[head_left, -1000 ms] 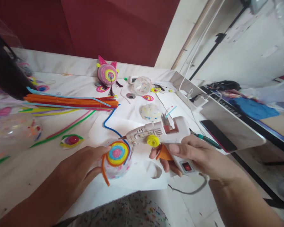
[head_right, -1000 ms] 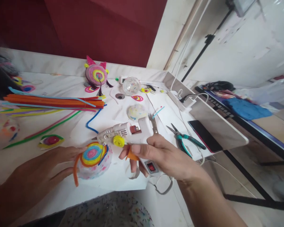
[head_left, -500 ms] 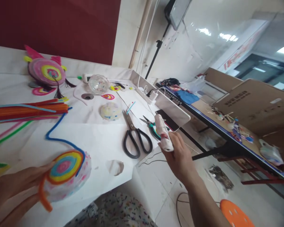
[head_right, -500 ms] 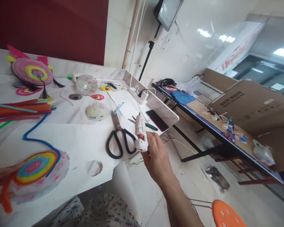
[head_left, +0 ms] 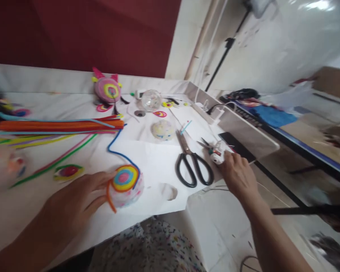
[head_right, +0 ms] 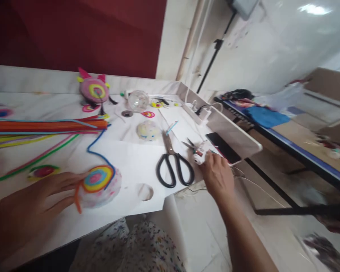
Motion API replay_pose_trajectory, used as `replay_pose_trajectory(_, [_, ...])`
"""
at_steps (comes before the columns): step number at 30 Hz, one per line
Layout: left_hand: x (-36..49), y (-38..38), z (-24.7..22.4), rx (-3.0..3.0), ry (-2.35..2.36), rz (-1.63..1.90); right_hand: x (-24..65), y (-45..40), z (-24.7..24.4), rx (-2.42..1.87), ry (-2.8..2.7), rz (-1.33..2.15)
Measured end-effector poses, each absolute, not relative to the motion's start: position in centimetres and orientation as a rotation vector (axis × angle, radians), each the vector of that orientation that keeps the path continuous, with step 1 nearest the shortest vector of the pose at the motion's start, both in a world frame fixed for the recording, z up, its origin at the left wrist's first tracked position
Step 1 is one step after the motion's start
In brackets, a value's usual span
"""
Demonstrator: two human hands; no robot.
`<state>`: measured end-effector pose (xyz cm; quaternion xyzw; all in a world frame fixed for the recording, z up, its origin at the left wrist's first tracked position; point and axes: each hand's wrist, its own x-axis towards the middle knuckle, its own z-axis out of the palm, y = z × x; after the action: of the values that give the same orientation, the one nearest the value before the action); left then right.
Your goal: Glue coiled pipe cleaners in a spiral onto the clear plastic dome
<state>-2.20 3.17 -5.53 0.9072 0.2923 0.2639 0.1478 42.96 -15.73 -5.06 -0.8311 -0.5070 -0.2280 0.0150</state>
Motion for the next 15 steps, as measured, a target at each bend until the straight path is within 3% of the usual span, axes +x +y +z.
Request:
replay_pose_trajectory(6, [-0.7,2.2,-3.5,2.649,0.745,0.867,42.9,-16.6,-4.2,-2.771,-1.555,-0.516])
replay_pose_trajectory(9, [-0.9,2.2,-3.7,2.622,0.766,0.841,40.2,-17.4,-2.0,-2.752,-1.446,-0.579])
replay_pose_trajectory(12, [-0.9,2.2,-3.6,2.647,0.738,0.862,34.9,-17.6,-0.4,-2.368,-1.439,-0.591])
replay_pose_trajectory(15, [-0.8,2.2,-3.3,2.664,0.728,0.856,28.0,-16.5,-0.1,-1.937,-1.525,-0.170])
